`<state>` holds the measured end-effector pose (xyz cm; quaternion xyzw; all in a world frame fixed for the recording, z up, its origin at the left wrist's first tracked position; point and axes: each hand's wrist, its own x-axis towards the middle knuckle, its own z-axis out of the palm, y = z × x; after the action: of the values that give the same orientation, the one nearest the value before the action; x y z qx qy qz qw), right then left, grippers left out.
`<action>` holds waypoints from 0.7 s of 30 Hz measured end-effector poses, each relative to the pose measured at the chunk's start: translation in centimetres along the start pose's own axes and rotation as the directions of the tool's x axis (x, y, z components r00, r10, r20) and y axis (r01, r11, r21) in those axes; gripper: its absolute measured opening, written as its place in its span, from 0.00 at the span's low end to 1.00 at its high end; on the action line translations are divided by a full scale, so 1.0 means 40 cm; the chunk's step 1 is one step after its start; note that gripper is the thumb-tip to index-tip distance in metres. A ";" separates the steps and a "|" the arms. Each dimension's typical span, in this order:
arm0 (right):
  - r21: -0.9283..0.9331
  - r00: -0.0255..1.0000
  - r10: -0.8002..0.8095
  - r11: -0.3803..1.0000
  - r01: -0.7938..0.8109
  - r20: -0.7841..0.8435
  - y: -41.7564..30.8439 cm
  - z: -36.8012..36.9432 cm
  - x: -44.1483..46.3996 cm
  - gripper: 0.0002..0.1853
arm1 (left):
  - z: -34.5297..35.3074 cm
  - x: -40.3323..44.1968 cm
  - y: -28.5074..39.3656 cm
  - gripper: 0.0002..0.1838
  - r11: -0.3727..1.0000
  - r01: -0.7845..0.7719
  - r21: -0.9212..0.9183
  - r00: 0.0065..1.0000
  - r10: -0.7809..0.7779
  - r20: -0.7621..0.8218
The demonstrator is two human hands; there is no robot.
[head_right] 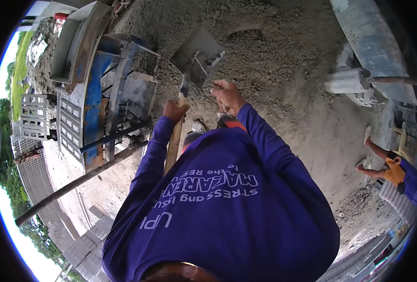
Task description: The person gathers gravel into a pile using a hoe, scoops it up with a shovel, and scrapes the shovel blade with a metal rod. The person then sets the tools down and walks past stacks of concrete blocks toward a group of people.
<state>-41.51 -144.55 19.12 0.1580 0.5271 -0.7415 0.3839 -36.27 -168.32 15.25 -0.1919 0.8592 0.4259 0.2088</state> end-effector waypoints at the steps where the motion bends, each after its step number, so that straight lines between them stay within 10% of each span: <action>1: -0.055 0.994 -0.082 0.995 0.079 -0.067 -0.036 -0.007 -0.006 0.28 | -0.021 -0.006 0.020 0.15 0.998 0.024 -0.064 1.000 -0.023 0.011; 7: -0.420 0.691 -0.722 0.633 0.651 -0.018 -0.203 0.032 -0.143 0.23 | -0.138 -0.004 0.153 0.14 0.966 0.022 -0.258 0.997 -0.002 0.078; 9: -0.660 0.537 -0.836 0.465 0.589 -0.109 -0.042 -0.021 -0.010 0.21 | -0.166 0.021 0.177 0.16 0.956 -0.030 -0.290 0.995 0.057 0.085; 13: -0.959 0.837 -0.538 0.277 0.067 -0.097 0.313 -0.257 0.135 0.25 | -0.193 0.057 0.219 0.19 0.969 -0.109 -0.222 0.990 0.125 0.059; 21: -0.760 0.685 -0.678 0.584 0.284 -0.266 0.025 -0.113 -0.071 0.27 | -0.070 0.085 0.012 0.34 0.867 0.040 0.497 0.998 -0.007 -0.068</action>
<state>-39.70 -139.48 18.50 0.0521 0.8613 -0.5048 0.0243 -39.91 -170.84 15.34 -0.1554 0.9437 0.1814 0.2289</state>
